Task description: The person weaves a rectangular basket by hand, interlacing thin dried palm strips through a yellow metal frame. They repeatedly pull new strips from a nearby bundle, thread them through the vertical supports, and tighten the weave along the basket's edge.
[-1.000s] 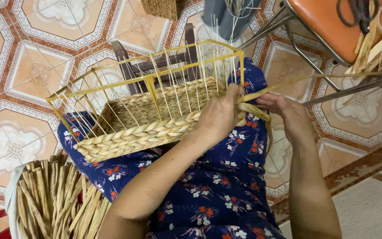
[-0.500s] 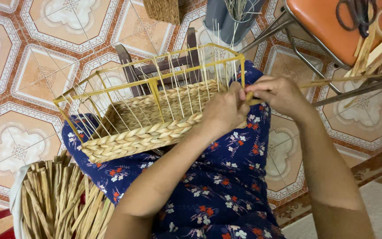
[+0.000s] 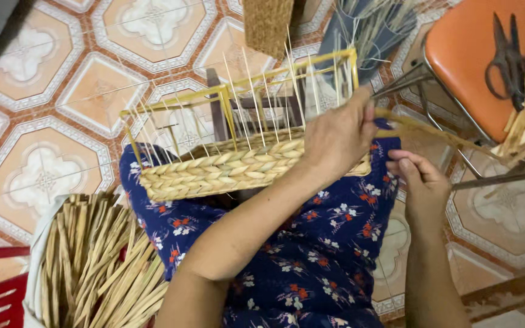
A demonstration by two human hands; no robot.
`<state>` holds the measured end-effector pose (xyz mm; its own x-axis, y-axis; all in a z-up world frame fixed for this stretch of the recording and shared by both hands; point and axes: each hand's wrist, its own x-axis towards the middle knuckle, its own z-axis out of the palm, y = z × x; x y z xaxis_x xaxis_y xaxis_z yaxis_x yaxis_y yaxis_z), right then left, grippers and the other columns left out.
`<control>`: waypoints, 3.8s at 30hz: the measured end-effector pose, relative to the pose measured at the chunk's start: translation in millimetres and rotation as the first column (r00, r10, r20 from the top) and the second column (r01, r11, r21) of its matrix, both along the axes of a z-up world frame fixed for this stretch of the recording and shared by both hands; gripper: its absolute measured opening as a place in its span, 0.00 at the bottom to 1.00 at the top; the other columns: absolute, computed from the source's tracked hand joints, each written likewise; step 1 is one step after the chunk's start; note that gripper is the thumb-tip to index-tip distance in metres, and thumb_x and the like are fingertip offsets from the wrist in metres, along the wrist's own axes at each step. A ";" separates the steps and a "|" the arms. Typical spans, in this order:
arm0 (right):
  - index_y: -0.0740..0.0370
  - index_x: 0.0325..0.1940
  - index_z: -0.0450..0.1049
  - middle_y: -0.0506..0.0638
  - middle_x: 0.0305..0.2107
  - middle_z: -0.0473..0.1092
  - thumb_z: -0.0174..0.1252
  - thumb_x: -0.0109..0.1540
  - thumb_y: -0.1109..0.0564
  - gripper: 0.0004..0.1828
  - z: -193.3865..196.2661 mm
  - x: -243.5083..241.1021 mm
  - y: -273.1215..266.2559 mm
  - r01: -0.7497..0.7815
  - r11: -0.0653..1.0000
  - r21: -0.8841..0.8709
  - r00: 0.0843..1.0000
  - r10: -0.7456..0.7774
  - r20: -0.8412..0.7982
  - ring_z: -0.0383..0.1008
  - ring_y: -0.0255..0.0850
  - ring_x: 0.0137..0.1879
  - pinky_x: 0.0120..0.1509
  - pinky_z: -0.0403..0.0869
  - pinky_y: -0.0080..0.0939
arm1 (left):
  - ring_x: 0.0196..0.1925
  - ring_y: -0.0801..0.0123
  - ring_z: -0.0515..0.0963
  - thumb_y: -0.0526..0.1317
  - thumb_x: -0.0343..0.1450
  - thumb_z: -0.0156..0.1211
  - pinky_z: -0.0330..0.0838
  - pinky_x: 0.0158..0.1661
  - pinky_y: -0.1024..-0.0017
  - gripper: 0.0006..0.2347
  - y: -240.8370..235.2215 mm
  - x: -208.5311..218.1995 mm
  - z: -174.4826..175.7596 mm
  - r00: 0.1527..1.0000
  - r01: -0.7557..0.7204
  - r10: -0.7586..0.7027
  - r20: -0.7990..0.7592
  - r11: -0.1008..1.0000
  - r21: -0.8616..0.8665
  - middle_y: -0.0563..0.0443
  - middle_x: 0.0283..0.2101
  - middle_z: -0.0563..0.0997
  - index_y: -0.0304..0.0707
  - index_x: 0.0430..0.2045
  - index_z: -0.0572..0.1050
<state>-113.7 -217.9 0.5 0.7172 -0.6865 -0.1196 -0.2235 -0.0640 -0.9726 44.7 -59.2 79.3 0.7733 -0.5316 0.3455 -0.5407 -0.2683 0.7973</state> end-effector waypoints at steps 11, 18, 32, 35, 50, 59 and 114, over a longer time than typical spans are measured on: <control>0.64 0.81 0.49 0.57 0.65 0.63 0.58 0.71 0.37 0.44 77.7 28.7 14.7 -0.620 0.737 0.269 0.675 0.327 0.661 0.67 0.48 0.70 0.76 0.69 0.56 | 0.28 0.88 0.65 0.29 0.78 0.58 0.58 0.28 0.85 0.05 192.6 17.6 85.2 0.928 0.173 -0.330 -0.172 0.792 -0.585 0.64 0.31 0.69 0.36 0.42 0.68; 0.71 0.76 0.55 0.57 0.59 0.66 0.50 0.61 0.57 0.39 13.8 11.8 91.3 -0.488 0.869 0.087 0.758 0.372 0.536 0.69 0.45 0.65 0.74 0.69 0.48 | 0.32 0.74 0.76 0.34 0.77 0.55 0.72 0.34 0.71 0.14 284.9 -33.1 26.0 0.972 -0.223 0.219 -0.083 0.974 -0.049 0.54 0.32 0.78 0.40 0.58 0.75; 0.73 0.74 0.54 0.61 0.65 0.63 0.48 0.60 0.52 0.40 24.5 -28.8 128.6 -0.378 0.921 0.098 0.858 0.308 0.412 0.64 0.46 0.72 0.79 0.62 0.45 | 0.39 0.59 0.81 0.38 0.72 0.65 0.79 0.37 0.63 0.12 289.6 -88.3 25.3 0.960 -0.262 0.245 0.138 0.957 0.122 0.42 0.48 0.73 0.35 0.47 0.79; 0.69 0.76 0.57 0.59 0.56 0.64 0.48 0.62 0.54 0.38 30.8 -34.2 121.5 -0.342 0.926 0.158 0.897 0.272 0.348 0.66 0.44 0.60 0.64 0.67 0.40 | 0.37 0.56 0.78 0.38 0.69 0.67 0.76 0.34 0.61 0.14 279.8 -94.8 29.4 0.917 -0.344 0.301 0.262 0.928 0.140 0.39 0.50 0.73 0.32 0.48 0.79; 0.67 0.62 0.73 0.51 0.33 0.76 0.56 0.67 0.63 0.19 98.5 35.1 203.9 -0.682 0.412 -0.604 0.592 0.796 -0.126 0.79 0.35 0.37 0.37 0.79 0.32 | 0.36 0.49 0.81 0.32 0.73 0.59 0.76 0.38 0.59 0.06 276.4 -80.4 10.5 0.995 -0.015 0.013 0.098 1.000 0.020 0.42 0.33 0.80 0.32 0.41 0.71; 0.66 0.46 0.75 0.53 0.30 0.77 0.56 0.67 0.64 0.04 68.3 66.6 194.0 -0.701 0.640 -0.314 0.572 0.768 0.289 0.79 0.33 0.31 0.35 0.74 0.34 | 0.39 0.51 0.84 0.37 0.77 0.54 0.77 0.39 0.61 0.06 287.5 -72.3 14.8 0.995 0.063 -0.066 -0.072 0.997 -0.037 0.40 0.36 0.82 0.34 0.43 0.73; 0.65 0.50 0.73 0.52 0.37 0.77 0.52 0.70 0.63 0.07 98.8 26.0 203.0 -0.765 0.590 -0.257 0.536 0.805 0.254 0.81 0.34 0.38 0.42 0.80 0.33 | 0.14 0.69 0.81 0.37 0.77 0.48 0.77 0.19 0.70 0.05 253.0 -62.1 45.0 0.778 0.040 0.004 -0.628 0.998 0.055 0.51 0.20 0.80 0.35 0.40 0.69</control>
<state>-87.7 -14.9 99.4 0.9523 0.1794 0.2467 0.2761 -0.1629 -0.9472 -17.4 193.8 124.3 0.7974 -0.5508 -0.2467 0.0680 -0.3241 0.9436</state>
